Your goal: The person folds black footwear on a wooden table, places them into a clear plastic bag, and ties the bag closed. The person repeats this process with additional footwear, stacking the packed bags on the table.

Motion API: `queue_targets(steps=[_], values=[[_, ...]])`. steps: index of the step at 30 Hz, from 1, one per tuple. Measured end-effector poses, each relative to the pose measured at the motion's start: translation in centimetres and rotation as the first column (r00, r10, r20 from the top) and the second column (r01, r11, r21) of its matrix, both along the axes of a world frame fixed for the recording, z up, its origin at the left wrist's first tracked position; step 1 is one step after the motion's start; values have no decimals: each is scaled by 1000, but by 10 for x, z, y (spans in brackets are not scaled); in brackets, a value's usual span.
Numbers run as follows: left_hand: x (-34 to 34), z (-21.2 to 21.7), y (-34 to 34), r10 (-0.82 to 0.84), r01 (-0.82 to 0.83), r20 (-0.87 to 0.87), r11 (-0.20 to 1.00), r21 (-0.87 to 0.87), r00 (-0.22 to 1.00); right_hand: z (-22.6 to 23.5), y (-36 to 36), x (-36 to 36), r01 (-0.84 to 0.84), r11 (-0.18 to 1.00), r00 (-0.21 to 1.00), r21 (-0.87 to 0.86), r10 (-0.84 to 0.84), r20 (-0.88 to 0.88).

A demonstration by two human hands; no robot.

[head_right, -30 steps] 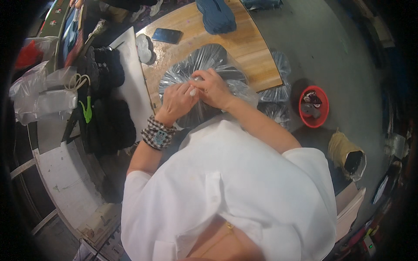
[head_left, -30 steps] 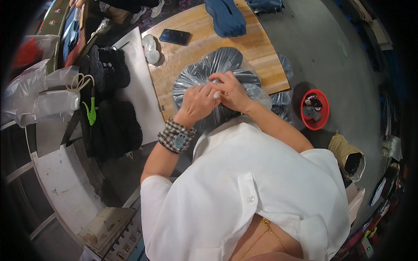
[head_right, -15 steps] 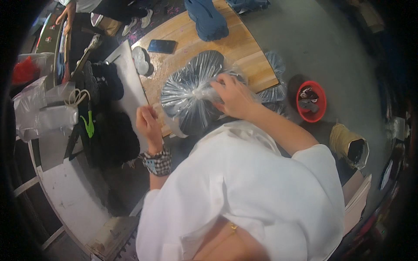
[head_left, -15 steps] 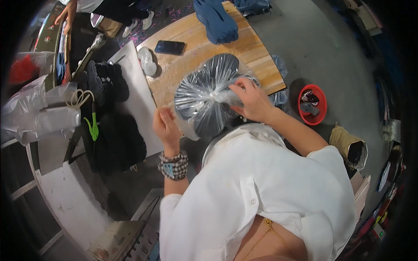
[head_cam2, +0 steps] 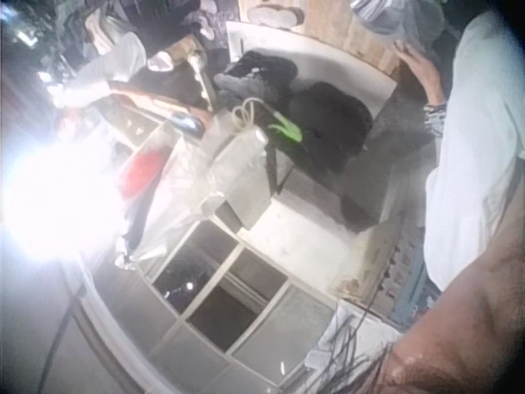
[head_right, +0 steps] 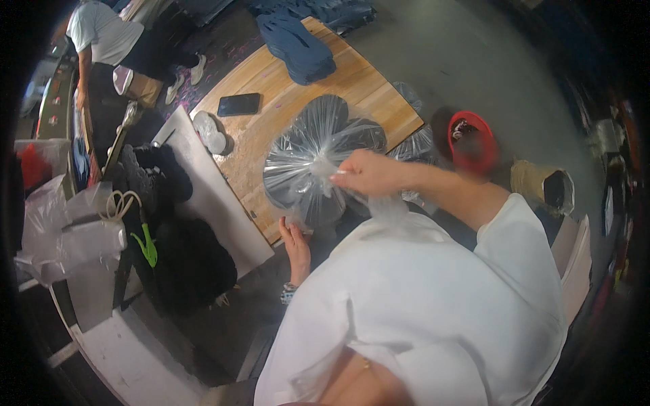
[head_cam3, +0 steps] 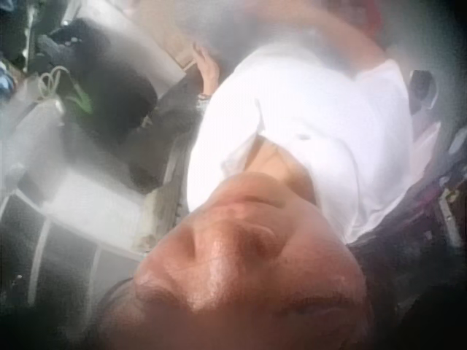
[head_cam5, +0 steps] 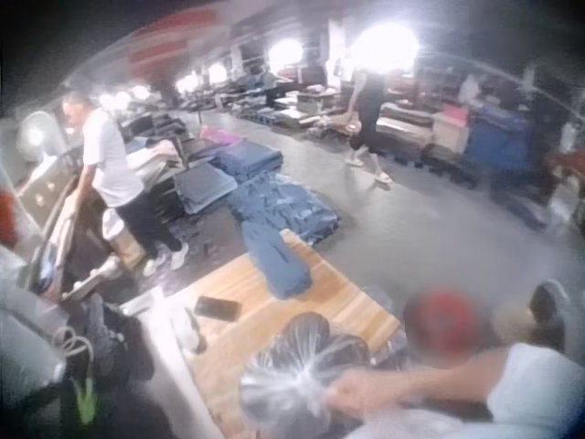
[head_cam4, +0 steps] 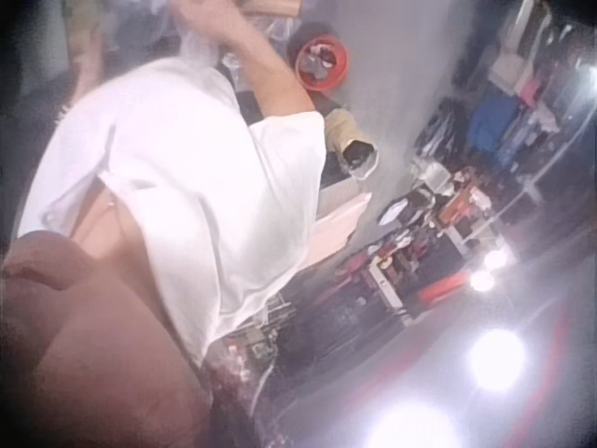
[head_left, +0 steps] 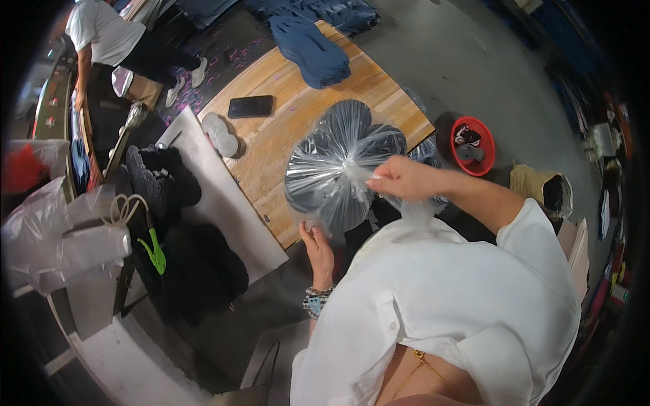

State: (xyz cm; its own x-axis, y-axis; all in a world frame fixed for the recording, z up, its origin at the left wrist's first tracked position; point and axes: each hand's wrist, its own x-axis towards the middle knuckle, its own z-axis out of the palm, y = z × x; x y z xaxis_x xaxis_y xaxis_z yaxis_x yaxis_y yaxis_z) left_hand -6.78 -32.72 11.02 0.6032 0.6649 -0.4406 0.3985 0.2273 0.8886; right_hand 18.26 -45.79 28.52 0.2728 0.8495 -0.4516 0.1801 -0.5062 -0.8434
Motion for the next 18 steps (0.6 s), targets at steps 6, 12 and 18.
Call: queue_targets(steps=[6,12,18], values=[[17,-19,-5,63,-3,201,958,-287,977,29,-23,-43,262,957,936,123,-221,-275],[-20,-39,-12,-314,315,-36,947,58,949,56,-65,-51,315,892,941,325,-249,-230],[4,-24,-31,-416,414,11,899,-141,909,61,-128,-68,422,756,906,500,-372,-201]])
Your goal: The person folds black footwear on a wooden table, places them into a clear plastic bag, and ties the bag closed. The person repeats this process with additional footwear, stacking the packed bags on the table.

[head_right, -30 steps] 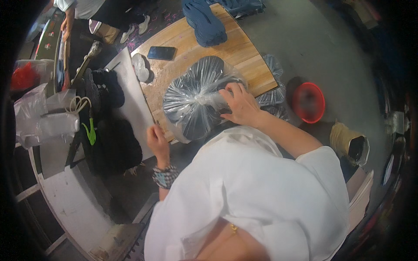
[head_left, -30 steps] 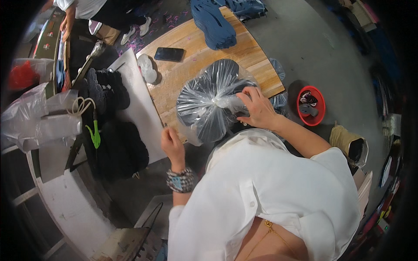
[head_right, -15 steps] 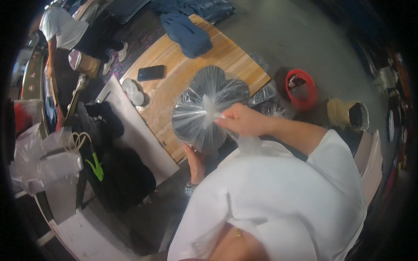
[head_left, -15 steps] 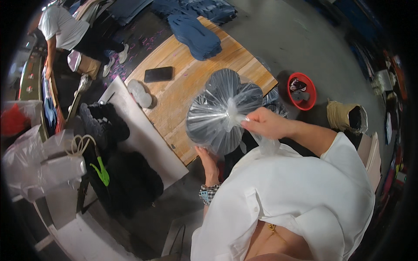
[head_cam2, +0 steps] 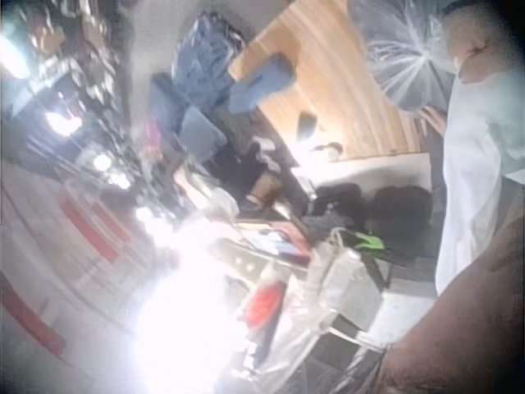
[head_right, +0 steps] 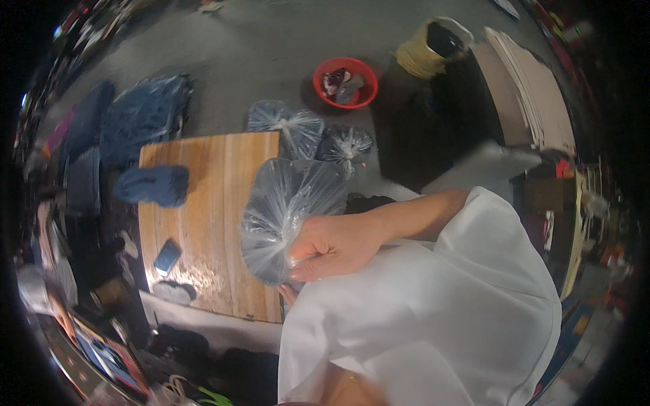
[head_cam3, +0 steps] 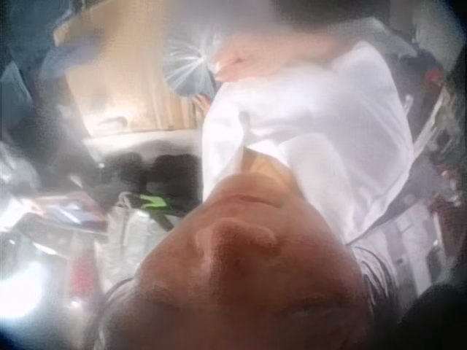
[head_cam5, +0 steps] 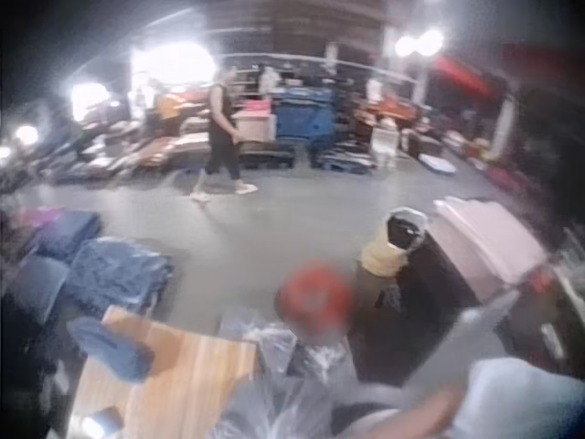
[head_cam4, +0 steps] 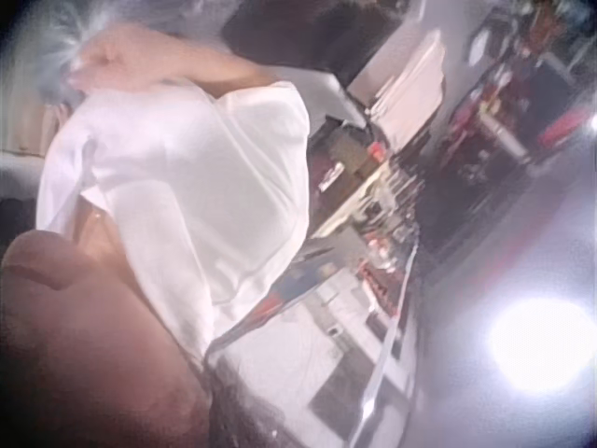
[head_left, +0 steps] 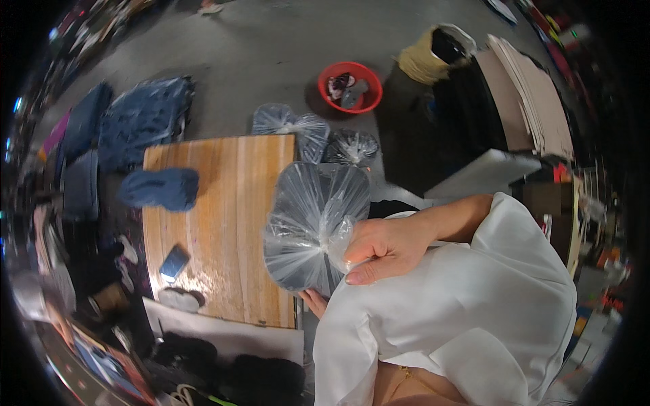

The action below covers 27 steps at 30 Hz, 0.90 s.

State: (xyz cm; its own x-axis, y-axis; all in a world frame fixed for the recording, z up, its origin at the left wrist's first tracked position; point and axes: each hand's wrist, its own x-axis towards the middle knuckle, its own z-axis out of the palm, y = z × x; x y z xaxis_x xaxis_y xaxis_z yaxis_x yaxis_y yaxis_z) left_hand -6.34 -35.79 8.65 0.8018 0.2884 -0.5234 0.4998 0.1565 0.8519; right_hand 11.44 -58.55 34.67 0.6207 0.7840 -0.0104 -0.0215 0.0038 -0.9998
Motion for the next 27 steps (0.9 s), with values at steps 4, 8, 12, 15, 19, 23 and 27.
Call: queue_targets(steps=[4,8,12,15,19,23,27], values=[[60,23,-25,-130,89,-212,977,-192,969,-10,-72,-14,388,918,901,-83,-397,-177],[93,3,-71,-308,310,44,934,-177,951,-43,-158,-38,657,637,559,-403,-771,-306],[94,-45,-104,-598,630,-204,759,165,775,-113,-237,-44,693,505,418,-515,-863,-283],[65,-72,-122,-605,674,-333,724,147,723,-182,-299,-26,616,522,556,-590,-818,-143],[2,-112,-150,-357,412,-466,911,18,810,-272,-380,-1,575,424,431,-700,-884,-181],[-52,-122,-165,-238,285,-627,958,-26,741,-356,-459,9,569,299,329,-766,-937,-121],[-36,-104,-180,-344,541,-634,829,141,693,-454,-515,27,439,220,515,-871,-856,43]])
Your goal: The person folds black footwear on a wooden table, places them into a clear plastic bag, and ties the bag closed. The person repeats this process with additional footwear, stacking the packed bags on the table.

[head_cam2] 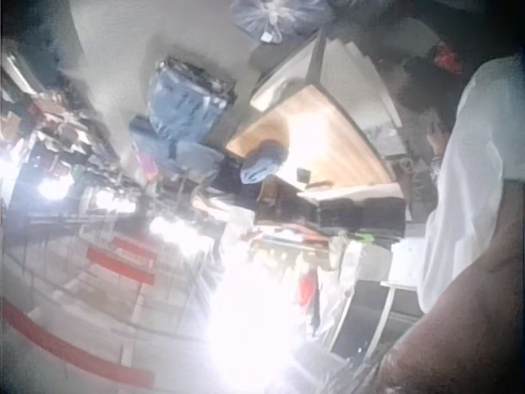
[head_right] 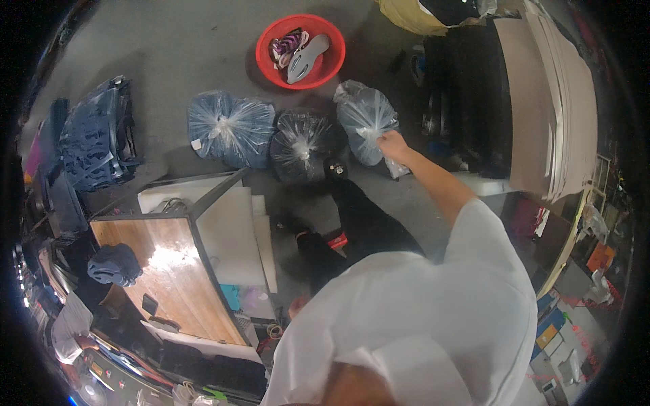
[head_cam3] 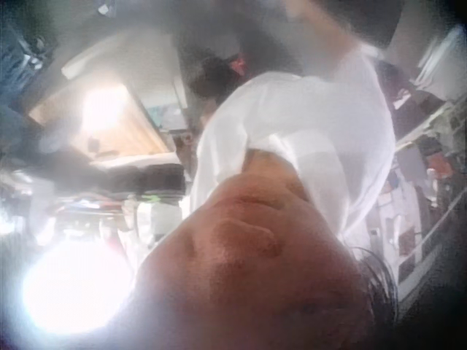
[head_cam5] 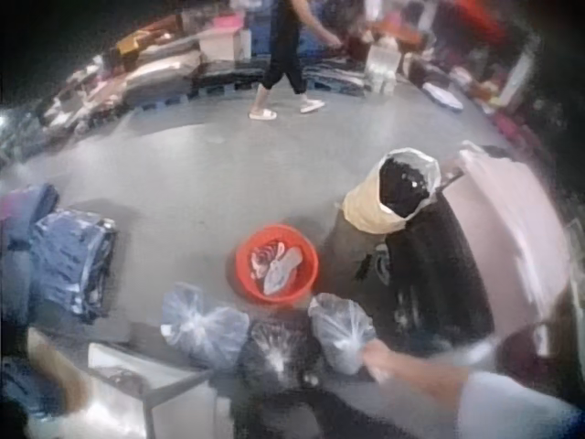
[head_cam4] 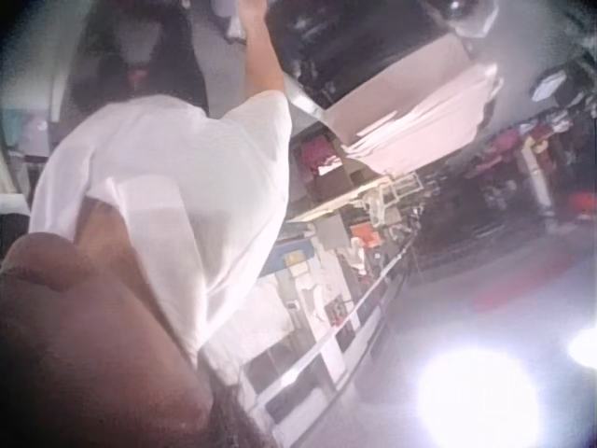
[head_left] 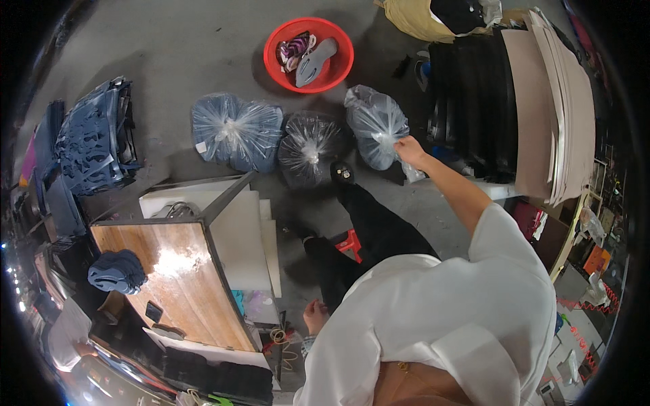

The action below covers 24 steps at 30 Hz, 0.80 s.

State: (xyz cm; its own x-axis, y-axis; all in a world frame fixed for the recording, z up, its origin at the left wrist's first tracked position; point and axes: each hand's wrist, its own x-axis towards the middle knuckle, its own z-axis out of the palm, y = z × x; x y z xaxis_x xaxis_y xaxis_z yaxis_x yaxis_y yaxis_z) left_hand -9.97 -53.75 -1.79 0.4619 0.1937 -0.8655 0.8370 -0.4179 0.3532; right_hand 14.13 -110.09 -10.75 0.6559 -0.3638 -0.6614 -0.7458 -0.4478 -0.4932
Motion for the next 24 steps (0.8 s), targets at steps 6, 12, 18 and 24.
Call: queue_targets(steps=[6,12,18,24], values=[[48,22,-54,-33,40,-92,996,76,995,-149,-27,17,-65,982,987,-179,37,-154],[41,19,-55,6,6,-101,993,120,995,-193,-37,63,567,803,824,186,-556,-108],[59,11,-66,-177,218,-226,960,173,958,-143,-12,38,439,890,894,122,-446,33],[33,-7,-54,-254,225,208,962,154,945,-92,28,-91,241,896,966,373,-186,-178]])
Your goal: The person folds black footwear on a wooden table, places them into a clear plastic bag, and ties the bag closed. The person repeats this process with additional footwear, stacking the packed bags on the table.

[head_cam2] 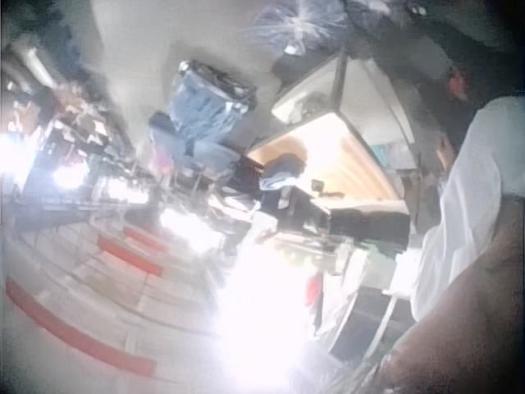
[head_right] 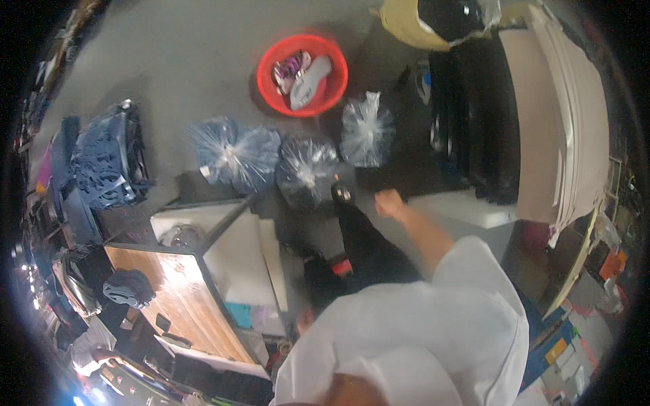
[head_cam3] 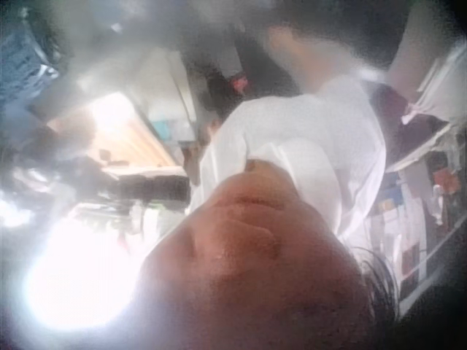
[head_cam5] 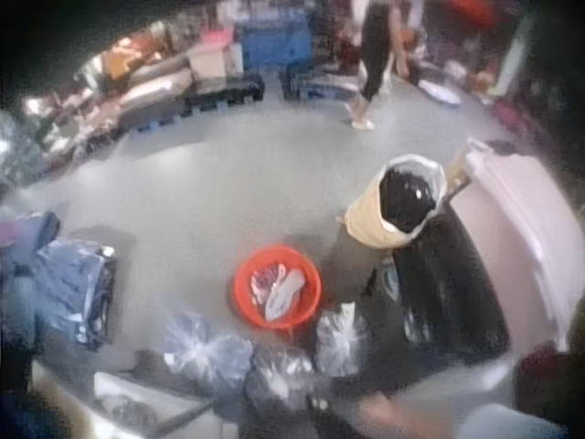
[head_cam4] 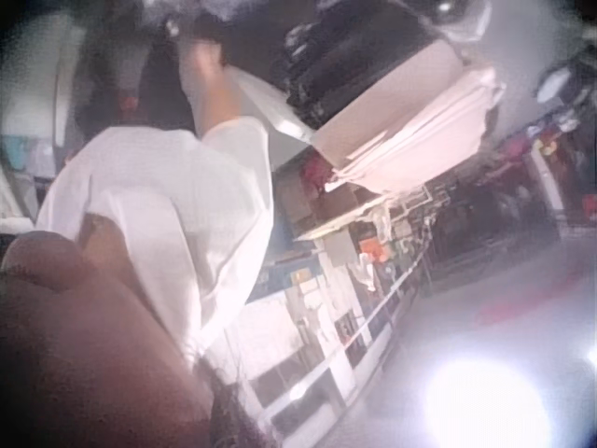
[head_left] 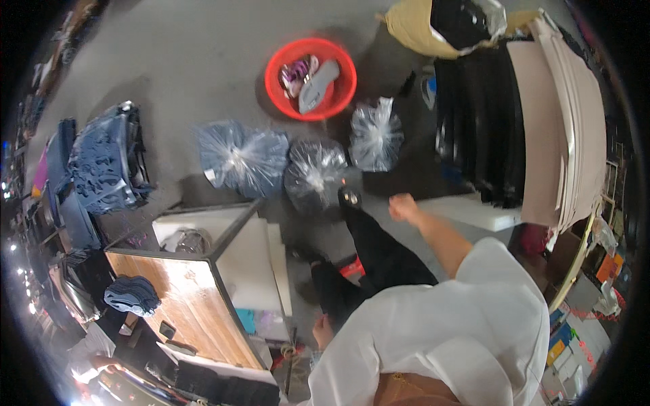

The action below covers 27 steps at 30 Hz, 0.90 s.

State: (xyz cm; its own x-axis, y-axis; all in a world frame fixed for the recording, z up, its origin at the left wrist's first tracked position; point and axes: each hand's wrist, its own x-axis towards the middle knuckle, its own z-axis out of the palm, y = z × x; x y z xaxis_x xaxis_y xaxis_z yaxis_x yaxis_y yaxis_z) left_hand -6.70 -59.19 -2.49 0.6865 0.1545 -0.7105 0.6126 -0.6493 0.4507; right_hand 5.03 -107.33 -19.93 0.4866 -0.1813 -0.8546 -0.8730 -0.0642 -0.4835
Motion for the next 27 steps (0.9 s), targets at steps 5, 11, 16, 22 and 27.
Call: queue_targets(steps=[5,11,16,22,27], values=[[-27,-87,51,21,-23,-77,999,-32,997,35,26,-35,-512,842,849,-169,526,50],[14,-165,71,-52,48,-30,992,-115,998,67,63,-6,-38,993,994,-110,26,-107],[16,-49,137,-62,135,263,953,-271,963,126,168,5,-188,965,979,-181,200,47],[-33,102,216,344,-256,268,914,-313,900,207,335,30,-366,930,910,8,356,214],[-98,155,277,496,-464,302,868,-176,814,230,455,69,-710,703,662,36,649,375]])
